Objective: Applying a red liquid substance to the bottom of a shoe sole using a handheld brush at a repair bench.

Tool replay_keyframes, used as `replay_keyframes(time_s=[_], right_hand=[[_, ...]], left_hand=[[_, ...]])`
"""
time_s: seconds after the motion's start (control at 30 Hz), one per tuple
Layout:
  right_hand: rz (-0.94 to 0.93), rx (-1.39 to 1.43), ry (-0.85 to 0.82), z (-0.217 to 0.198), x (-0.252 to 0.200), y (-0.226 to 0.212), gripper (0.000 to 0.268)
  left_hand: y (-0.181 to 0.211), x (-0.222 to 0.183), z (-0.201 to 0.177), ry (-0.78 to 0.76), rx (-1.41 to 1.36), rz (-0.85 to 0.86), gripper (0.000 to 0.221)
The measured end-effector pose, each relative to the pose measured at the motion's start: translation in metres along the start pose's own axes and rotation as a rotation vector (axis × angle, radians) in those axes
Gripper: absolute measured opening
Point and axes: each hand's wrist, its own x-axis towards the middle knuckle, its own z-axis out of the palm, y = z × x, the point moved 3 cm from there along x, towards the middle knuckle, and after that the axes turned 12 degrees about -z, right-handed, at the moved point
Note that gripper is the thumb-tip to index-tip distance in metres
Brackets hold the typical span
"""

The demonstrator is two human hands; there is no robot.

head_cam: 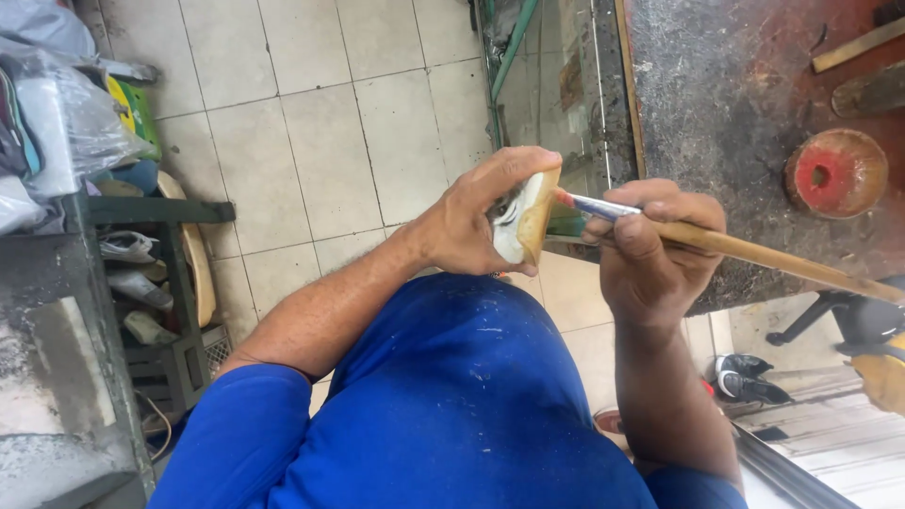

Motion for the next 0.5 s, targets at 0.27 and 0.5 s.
replay_keyframes(time_s=[0.27,0.5], right_hand=[[-0.037,-0.033,-0.163,0.020,0.008,-0.018,0.019],[-0.159,-0.375,-0.358,0.039,0.021,-0.035,0.012]], left_hand=[[0.002,-0.006,-0.007,0.040,0.187,-0.034,0.107],[-0.006,-0.013,-0.009,0.024,0.454,0.021,0.115]])
